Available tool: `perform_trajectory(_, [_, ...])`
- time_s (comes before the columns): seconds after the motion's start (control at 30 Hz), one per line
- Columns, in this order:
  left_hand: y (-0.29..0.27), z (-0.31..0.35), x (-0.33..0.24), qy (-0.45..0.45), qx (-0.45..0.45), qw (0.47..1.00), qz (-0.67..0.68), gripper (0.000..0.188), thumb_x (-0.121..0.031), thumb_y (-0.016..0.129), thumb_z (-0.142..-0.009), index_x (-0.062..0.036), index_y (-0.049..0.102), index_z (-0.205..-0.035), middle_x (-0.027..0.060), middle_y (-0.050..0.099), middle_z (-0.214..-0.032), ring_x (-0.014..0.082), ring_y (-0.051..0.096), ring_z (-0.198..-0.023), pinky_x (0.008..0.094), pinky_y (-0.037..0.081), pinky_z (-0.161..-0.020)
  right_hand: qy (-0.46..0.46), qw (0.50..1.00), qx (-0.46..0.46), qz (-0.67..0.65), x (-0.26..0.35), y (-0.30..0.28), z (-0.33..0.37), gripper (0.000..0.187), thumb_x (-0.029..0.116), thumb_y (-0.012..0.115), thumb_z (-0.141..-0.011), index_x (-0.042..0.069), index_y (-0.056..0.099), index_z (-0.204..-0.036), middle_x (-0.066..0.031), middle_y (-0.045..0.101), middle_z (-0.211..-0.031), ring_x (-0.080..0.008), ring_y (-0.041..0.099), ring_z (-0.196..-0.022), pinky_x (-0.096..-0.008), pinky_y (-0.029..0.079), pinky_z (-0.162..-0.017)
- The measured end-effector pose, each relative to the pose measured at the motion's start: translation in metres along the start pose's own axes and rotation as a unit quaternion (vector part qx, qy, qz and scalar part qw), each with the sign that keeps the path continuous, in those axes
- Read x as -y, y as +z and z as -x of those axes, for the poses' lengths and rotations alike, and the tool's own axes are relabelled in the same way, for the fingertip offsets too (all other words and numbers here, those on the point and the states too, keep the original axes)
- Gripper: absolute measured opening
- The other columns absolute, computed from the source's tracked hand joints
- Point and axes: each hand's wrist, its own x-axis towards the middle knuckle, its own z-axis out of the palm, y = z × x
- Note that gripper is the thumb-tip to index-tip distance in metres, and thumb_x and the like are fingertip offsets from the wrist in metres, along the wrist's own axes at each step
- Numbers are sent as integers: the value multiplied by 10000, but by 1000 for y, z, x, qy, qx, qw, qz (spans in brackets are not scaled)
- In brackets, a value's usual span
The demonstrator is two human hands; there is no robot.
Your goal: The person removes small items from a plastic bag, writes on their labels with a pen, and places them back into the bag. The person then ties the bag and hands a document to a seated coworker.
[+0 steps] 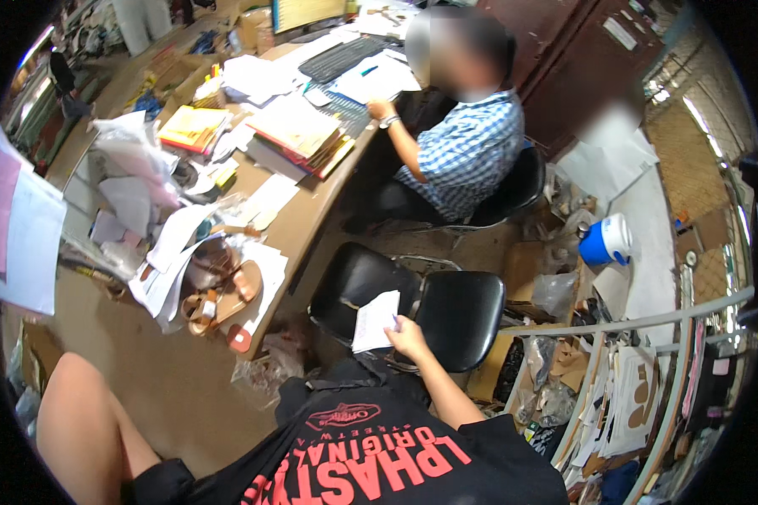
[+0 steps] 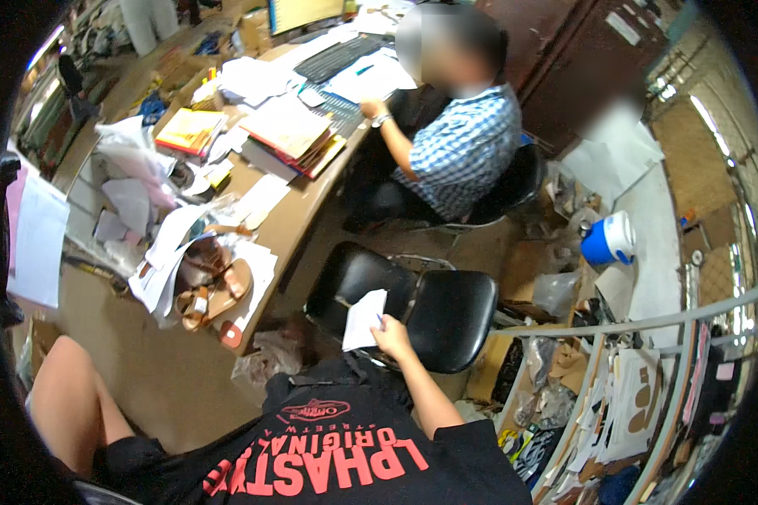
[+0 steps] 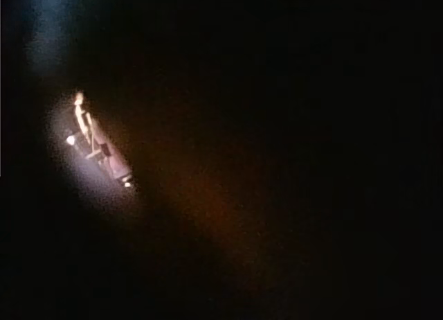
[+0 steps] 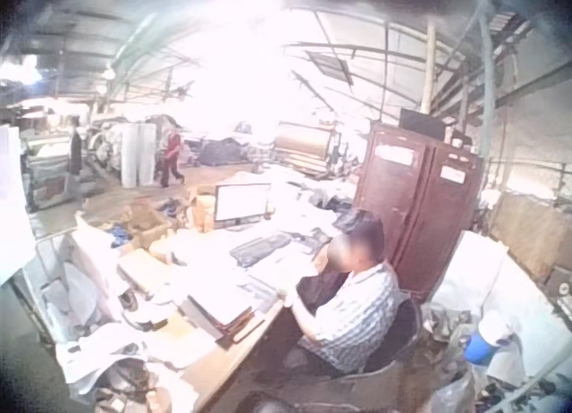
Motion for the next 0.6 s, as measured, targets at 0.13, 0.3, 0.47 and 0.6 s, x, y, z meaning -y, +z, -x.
perform_trajectory(0.13, [-7, 15, -6, -50, -58, 995, 57, 126, -211, 624, -1027, -140, 572, -937, 19, 598, -891, 175, 620, -757, 373, 506, -737, 42, 998, 44, -1, -17, 9, -5, 403, 300, 770, -872, -29, 687, -1091, -179, 747, -934, -275, 729, -846, -394, 551, -744])
perform_trajectory(0.3, [-5, 50, -19, -144, -276, 927, 208, 165, -212, 622, -1032, -162, 552, -892, -1, 574, -854, 165, 605, -720, 373, 499, -723, 21, 998, 48, 23, -14, 21, -16, 371, 285, 760, -888, -24, 689, -1079, -165, 744, -920, -251, 718, -837, -392, 540, -764])
perform_trajectory(0.47, [29, 79, -35, -264, -497, 764, 315, 213, -214, 621, -1038, -185, 532, -847, -21, 550, -818, 156, 591, -683, 373, 491, -708, -15, 998, 63, -1, 11, 39, -19, 316, 248, 742, -909, -11, 695, -1083, -144, 748, -920, -226, 710, -847, -377, 537, -770])
perform_trajectory(0.6, [26, 88, -43, -298, -548, 696, 356, 232, -202, 586, -1057, -194, 527, -832, -23, 554, -813, 161, 596, -660, 390, 493, -705, -39, 996, 81, -3, 37, 55, -22, 346, 258, 740, -902, -27, 680, -1090, -198, 742, -969, -292, 720, -901, -406, 544, -806])
